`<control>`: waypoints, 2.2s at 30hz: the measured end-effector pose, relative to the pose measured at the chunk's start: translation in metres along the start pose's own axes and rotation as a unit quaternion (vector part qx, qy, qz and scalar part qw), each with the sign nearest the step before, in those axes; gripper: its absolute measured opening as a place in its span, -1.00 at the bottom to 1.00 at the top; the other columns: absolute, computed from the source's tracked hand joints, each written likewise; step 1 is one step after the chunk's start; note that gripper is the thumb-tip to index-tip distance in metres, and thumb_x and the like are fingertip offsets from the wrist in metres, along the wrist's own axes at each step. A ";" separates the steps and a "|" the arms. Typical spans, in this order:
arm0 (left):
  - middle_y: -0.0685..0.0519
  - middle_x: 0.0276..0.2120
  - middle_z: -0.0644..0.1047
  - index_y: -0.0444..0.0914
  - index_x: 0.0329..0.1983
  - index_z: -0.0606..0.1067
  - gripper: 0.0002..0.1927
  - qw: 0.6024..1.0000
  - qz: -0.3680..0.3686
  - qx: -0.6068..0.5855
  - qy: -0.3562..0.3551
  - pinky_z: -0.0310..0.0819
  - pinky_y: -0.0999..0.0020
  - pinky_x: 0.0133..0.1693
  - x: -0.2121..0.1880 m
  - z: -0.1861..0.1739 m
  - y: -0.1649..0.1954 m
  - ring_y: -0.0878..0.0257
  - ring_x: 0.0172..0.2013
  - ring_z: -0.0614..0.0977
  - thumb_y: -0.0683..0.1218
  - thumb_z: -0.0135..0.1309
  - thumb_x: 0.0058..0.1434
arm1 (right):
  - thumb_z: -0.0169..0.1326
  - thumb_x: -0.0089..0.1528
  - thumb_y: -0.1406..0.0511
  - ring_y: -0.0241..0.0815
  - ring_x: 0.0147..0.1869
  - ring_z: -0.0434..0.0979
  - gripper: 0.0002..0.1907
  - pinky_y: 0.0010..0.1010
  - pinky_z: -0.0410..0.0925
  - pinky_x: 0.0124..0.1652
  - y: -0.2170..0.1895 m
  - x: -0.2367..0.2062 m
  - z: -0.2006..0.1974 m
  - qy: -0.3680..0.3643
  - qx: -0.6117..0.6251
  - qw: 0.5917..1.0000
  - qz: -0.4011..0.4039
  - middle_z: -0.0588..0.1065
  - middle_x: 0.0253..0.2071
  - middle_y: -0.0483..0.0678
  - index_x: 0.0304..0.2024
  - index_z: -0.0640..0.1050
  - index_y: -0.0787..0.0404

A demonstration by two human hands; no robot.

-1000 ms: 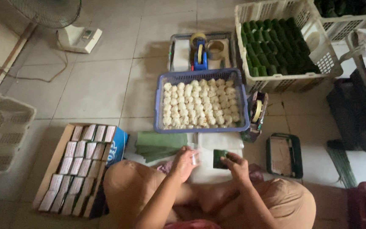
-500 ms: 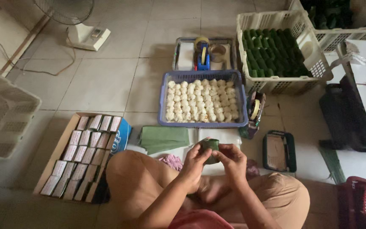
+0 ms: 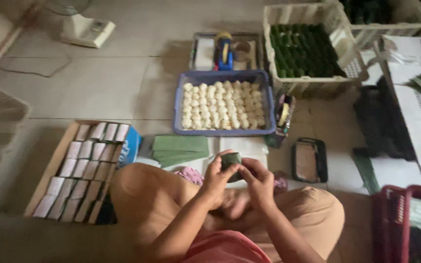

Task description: The person sits on the floor wrapping round white food items in small clear plastic sheets, twisting the plastic closed around each item, and placing the wrapped items one at a time into a blue tray already filled with similar wrapped items. Green leaf wrappers and boxes of finished goods sit nearby.

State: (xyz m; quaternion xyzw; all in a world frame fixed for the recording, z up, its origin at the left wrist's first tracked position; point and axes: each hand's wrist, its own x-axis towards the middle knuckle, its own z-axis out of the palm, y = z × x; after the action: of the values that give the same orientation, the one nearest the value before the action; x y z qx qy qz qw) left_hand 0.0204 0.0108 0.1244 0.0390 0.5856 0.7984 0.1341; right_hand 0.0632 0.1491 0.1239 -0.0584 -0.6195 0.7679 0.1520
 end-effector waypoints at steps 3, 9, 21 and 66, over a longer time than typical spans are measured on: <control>0.07 -0.20 0.58 -0.31 0.20 0.45 -0.46 0.999 0.016 0.032 -0.029 0.54 0.41 -0.13 0.010 -0.006 -0.011 0.35 -0.21 0.58 -0.19 0.30 0.14 | 0.18 0.22 0.43 -0.28 -0.01 0.57 -0.78 -0.51 0.47 -0.05 0.005 -0.002 -0.003 0.004 -0.082 0.995 -0.056 0.53 -0.06 -0.08 -0.08 0.62 0.40; 0.01 -0.14 0.61 -0.38 0.20 0.49 -0.47 0.999 -0.027 -0.011 0.027 0.54 0.40 -0.10 0.009 -0.032 -0.056 0.30 -0.17 0.62 -0.25 0.32 0.14 | 0.21 0.21 0.32 -0.27 -0.23 0.65 -0.81 -0.41 0.48 -0.22 0.029 0.043 -0.066 -0.024 -0.343 0.939 0.005 0.66 -0.24 0.02 -0.15 0.69 0.25; -0.01 -0.22 0.56 -0.13 0.11 0.42 -0.55 0.934 -0.267 -0.237 0.027 0.66 -0.19 -0.20 -0.015 -0.064 -0.058 0.03 -0.18 0.67 -0.21 0.18 0.14 | 0.13 0.11 0.22 0.26 -0.12 0.62 -0.76 -0.05 0.48 -0.08 0.054 0.106 -0.218 0.176 -0.628 0.755 0.062 0.59 -0.27 0.25 -0.28 0.70 0.21; -0.01 -0.19 0.53 -0.26 0.22 0.40 -0.49 0.962 -0.185 -0.199 -0.002 0.68 -0.07 -0.22 0.019 -0.032 -0.018 0.06 -0.22 0.67 -0.23 0.17 0.18 | 0.26 0.03 0.25 0.01 -0.11 0.67 -0.67 -0.17 0.46 -0.13 0.058 0.099 -0.231 0.328 -0.381 0.835 0.223 0.65 -0.22 0.14 -0.15 0.71 0.17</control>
State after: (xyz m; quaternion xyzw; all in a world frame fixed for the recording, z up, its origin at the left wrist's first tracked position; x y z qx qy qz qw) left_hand -0.0016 -0.0084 0.0957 -0.0959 0.4117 0.8600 0.2857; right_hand 0.0245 0.3838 0.0252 -0.4966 -0.7473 0.4199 0.1368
